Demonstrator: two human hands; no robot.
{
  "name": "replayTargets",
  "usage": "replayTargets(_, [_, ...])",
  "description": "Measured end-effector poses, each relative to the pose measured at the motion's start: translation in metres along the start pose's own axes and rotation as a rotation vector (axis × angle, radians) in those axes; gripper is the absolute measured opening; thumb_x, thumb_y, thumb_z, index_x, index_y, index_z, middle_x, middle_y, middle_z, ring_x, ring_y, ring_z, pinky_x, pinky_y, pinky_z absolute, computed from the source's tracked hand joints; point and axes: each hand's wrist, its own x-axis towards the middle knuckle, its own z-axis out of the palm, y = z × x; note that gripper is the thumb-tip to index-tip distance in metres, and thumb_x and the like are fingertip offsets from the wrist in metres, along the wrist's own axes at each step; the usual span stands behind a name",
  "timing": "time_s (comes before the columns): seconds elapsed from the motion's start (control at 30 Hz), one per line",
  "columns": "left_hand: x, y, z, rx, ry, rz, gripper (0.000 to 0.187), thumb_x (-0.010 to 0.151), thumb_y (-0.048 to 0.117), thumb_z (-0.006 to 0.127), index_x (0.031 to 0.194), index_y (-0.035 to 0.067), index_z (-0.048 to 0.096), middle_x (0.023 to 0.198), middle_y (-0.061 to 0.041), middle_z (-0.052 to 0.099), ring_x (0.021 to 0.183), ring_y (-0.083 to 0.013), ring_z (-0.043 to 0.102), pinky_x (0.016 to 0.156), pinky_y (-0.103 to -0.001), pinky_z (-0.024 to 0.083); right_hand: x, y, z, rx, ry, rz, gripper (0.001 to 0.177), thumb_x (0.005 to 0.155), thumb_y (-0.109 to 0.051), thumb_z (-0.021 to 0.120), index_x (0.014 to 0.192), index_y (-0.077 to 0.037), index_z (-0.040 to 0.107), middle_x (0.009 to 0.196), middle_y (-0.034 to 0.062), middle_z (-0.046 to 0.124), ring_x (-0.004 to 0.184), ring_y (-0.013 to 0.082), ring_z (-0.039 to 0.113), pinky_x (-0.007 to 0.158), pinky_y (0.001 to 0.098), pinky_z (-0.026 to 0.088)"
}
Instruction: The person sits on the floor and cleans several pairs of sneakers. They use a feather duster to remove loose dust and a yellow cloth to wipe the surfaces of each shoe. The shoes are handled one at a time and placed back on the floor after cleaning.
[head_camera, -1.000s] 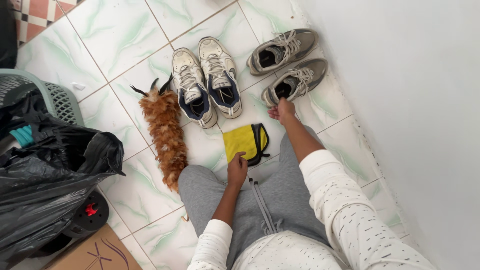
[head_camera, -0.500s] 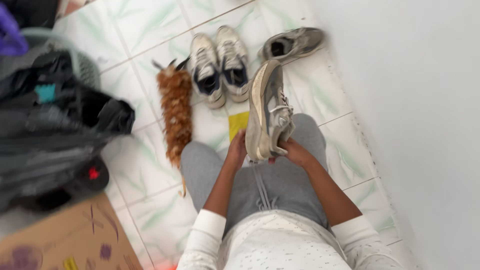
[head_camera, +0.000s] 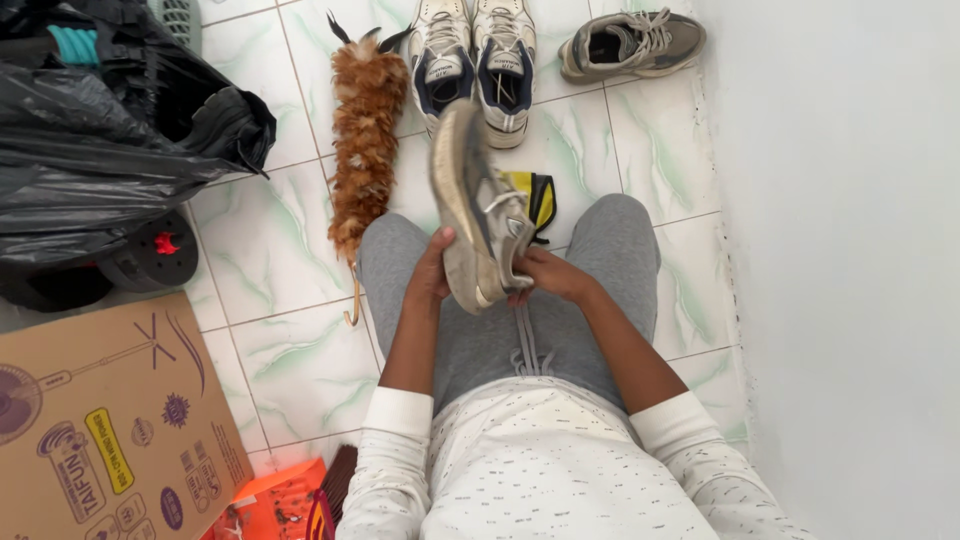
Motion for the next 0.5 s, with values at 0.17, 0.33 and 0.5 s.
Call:
replayTargets(0.17, [0.005,-0.002,-0.026,-0.106,0.137,0.096,0.098,0.078,0.05,0.079,0.154,0.007,0.037,0.147,-0.016,0.052,0.134,-0.0335,0.052,0.112,-0.046,0.046,0.042,0.006,-0.036,-0.086,0.345,0.132,0.042,0.103,-0.038,0.051,0.107,-0.001,0.069,0.094,0.0123,0.074,0.077,0.0211,0.072,0.069,0.0384,0.06])
replayTargets(0.33, [0.018,-0.005,-0.035,-0.063,0.214,0.143,0.102,0.077,0.044,0.081,0.16,0.016,0.028,0.156,-0.012,0.043,0.143,-0.032,0.042,0.116,-0.048,0.04,0.1,0.039,-0.085,-0.667,0.819,0.009,0.047,0.088,-0.037,0.082,0.114,-0.002,0.064,0.111,0.0176,0.07,0.101,0.0317,0.067,0.088,0.0457,0.055])
replayTargets(0.5, [0.028,-0.006,-0.044,-0.009,0.322,-0.017,0.109,0.07,0.041,0.083,0.16,0.022,0.023,0.157,-0.011,0.04,0.143,-0.032,0.04,0.113,-0.05,0.039,0.141,0.031,-0.099,-1.007,0.864,-0.18,0.091,0.068,-0.038,0.092,0.138,0.002,0.049,0.136,0.0232,0.051,0.124,0.0419,0.047,0.098,0.0505,0.045])
